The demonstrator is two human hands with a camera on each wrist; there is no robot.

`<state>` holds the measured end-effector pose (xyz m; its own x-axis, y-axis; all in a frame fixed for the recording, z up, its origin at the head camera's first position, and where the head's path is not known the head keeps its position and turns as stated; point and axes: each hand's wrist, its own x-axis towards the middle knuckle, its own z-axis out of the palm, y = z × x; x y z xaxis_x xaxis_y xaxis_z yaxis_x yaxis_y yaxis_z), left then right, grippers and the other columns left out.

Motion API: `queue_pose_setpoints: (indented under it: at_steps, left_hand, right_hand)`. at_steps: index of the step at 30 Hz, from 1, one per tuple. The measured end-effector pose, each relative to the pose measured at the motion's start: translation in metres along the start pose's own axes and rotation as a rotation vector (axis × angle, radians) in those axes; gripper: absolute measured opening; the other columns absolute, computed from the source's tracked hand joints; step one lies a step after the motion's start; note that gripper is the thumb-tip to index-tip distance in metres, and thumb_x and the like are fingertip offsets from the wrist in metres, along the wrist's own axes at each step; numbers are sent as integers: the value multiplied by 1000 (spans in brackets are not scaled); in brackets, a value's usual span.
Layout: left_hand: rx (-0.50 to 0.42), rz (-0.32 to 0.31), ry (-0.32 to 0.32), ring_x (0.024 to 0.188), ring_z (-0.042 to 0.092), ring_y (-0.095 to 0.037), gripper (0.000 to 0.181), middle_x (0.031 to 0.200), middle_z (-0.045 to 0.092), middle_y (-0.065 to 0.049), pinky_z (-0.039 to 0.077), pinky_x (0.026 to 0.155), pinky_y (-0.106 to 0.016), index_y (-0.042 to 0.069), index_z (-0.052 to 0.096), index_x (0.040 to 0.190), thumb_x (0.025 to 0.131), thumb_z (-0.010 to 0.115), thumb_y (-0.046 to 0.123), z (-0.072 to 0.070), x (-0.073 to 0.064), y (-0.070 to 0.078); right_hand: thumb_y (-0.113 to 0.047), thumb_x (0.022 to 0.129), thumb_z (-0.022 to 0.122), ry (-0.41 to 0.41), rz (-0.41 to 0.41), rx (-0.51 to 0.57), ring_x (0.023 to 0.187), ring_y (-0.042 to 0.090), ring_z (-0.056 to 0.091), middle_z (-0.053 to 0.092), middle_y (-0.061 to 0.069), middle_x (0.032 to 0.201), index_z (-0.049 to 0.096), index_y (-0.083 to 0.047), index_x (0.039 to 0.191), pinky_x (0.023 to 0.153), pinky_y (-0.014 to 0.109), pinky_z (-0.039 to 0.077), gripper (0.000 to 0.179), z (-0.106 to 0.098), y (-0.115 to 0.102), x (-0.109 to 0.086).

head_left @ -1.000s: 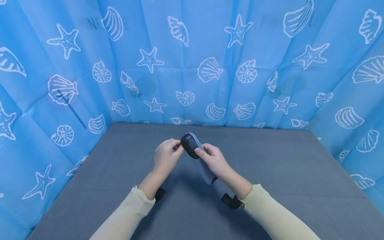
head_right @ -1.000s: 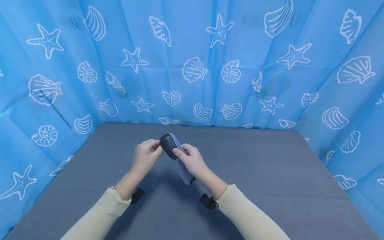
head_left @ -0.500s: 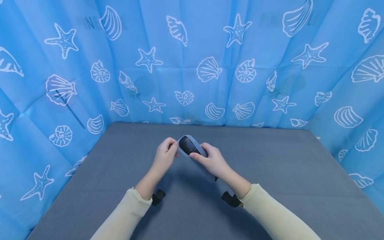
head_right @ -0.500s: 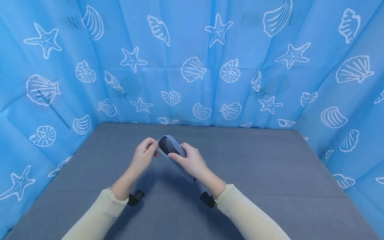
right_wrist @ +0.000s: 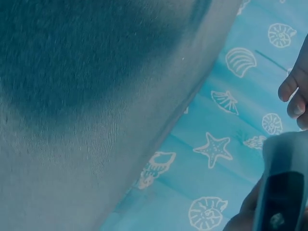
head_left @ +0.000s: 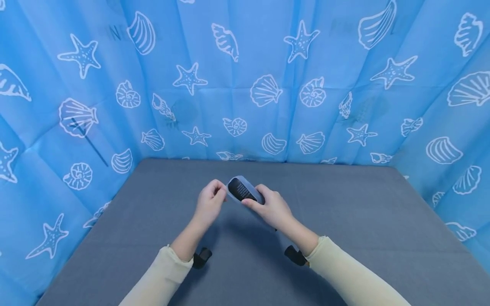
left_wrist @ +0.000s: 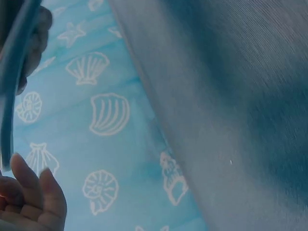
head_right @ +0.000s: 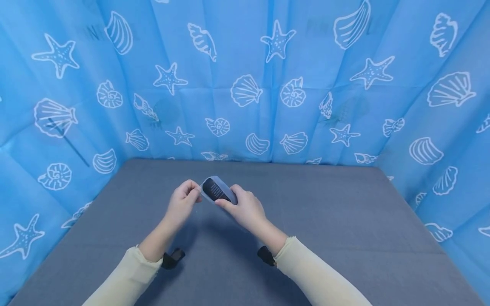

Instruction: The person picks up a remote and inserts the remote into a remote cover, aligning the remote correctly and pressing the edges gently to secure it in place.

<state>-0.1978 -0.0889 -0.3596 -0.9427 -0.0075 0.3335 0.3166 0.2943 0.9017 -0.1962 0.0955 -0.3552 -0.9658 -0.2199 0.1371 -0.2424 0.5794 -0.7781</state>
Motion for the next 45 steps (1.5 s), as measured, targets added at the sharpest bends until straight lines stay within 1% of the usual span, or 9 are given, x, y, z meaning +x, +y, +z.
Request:
queue_pose_setpoints:
  at_steps: [3,8,15,24,29,32,35,39,45]
  left_hand:
    - [20,12,-20,62,48,-21,16,71,52,-6,38,56,-28,1,55,82,95,48,3,-1,-1,0]
    - [29,10,-26,61,46,-18,16,70,51,-4,38,57,-29,1,55,81,96,49,4,0,-1,-2]
    - [4,0,-37,62,46,-18,18,69,50,-3,38,57,-29,3,53,79,96,49,4,3,-1,-4]
    - [-92,-102,-29,65,51,-15,17,70,49,-4,46,63,-27,0,53,82,97,50,8,8,-1,-4]
    - [-123,-123,-38,66,51,-15,17,71,49,-5,48,66,-27,1,53,83,98,51,9,9,-1,-2]
    - [-133,-123,-40,65,53,-14,17,70,51,-6,48,66,-27,-1,54,84,98,51,8,8,1,0]
    - [-147,-141,-35,64,55,-13,17,70,53,-7,49,65,-27,-2,55,86,98,50,8,7,4,-1]
    - [-164,-190,-25,63,56,-12,17,72,54,-7,48,63,-27,0,56,85,98,50,9,6,4,-3]
    - [-169,-223,-46,64,57,-12,17,72,54,-5,49,64,-28,0,56,87,99,50,10,7,3,-7]
  right_hand:
    - [-39,87,72,-1,20,-10,63,17,52,58,3,77,61,-7,110,54,30,41,41,1,0,1]
    - [-40,87,72,3,33,-29,64,17,53,59,3,78,62,-7,111,55,30,41,42,3,-1,2]
    - [-40,87,72,-6,59,-22,65,18,52,58,4,79,62,-7,108,55,30,41,41,3,0,4]
    - [-40,87,72,0,71,13,65,18,51,56,4,78,62,-6,104,55,29,40,39,6,2,7]
    - [-35,90,70,-17,52,97,64,17,48,53,4,77,61,-4,104,55,29,38,36,8,5,5]
    - [-30,92,67,-33,27,144,63,17,46,51,5,76,59,-1,105,56,30,37,32,9,6,5]
    - [-28,96,62,-52,-3,155,65,18,46,52,6,78,58,0,109,58,31,37,31,8,5,5]
    - [-25,101,54,-94,-37,148,73,19,49,57,9,88,57,3,116,63,32,40,32,8,6,4]
    - [-21,103,48,-119,-60,176,80,20,51,60,12,98,55,6,118,69,33,42,32,9,10,1]
